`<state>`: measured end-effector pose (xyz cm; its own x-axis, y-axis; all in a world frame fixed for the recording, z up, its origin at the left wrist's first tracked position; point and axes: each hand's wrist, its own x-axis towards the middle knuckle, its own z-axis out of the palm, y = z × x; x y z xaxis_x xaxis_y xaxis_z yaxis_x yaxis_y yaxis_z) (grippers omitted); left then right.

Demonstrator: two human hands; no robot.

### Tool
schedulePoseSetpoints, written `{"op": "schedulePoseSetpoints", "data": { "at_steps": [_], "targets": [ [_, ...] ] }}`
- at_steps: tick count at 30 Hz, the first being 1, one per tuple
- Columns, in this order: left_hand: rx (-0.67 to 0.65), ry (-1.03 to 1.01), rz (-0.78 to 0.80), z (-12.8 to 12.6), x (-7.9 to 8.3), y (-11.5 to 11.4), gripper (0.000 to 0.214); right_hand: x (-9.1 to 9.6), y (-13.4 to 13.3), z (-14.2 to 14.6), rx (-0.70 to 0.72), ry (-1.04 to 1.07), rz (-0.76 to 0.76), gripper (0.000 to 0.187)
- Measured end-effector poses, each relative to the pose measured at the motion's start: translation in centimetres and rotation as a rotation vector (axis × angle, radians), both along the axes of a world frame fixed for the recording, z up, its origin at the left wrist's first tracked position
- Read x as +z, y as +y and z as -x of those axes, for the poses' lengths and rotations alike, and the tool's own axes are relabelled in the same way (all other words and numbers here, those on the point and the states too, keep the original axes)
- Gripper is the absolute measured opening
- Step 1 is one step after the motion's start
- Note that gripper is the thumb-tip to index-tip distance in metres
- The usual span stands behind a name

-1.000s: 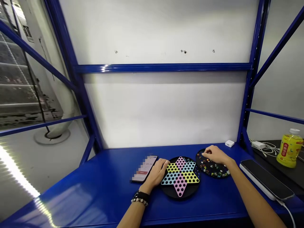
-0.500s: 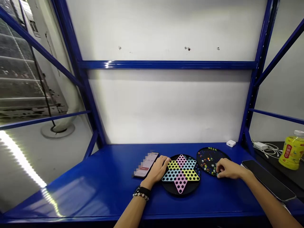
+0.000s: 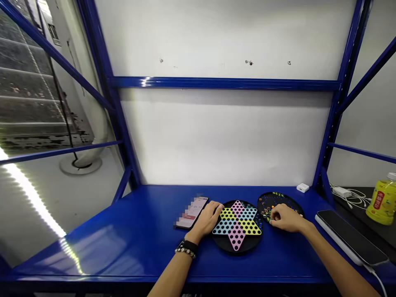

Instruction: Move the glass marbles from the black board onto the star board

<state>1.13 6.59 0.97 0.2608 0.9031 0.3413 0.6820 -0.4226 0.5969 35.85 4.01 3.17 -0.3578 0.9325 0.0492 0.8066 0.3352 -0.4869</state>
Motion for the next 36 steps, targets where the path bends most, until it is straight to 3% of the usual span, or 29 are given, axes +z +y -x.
{"op": "schedulePoseSetpoints", "data": {
  "at_steps": [5,10,13,16,19,25,32,36],
  "targets": [
    [-0.001,-0.004,0.002,0.0,-0.2,0.2,0.049,1.2,3.1,2.8,0.020,0.125,-0.065,0.013],
    [-0.007,-0.004,0.002,0.0,-0.3,0.2,0.048,1.4,6.4,7.7,0.021,-0.008,-0.082,0.019],
    [-0.008,-0.001,0.015,0.1,-0.3,0.2,0.047,0.8,7.0,9.0,0.027,-0.027,-0.080,0.025],
    [-0.006,-0.003,0.018,0.0,-0.2,0.1,0.047,0.5,6.9,7.6,0.028,0.123,-0.097,0.025],
    [-0.001,-0.008,0.012,0.0,-0.2,0.2,0.047,0.6,6.8,4.1,-0.086,0.284,-0.122,0.030],
    [-0.006,-0.020,0.009,0.1,-0.4,0.4,0.046,0.0,7.3,-1.5,-0.178,0.282,-0.056,0.023],
    [-0.005,-0.050,-0.014,0.1,-0.7,0.6,0.046,-0.7,6.9,-0.1,-0.067,0.125,0.051,0.031],
    [-0.011,-0.049,-0.012,0.1,-0.7,0.7,0.046,-1.1,6.7,1.0,-0.121,0.005,0.001,0.050]
  ]
}}
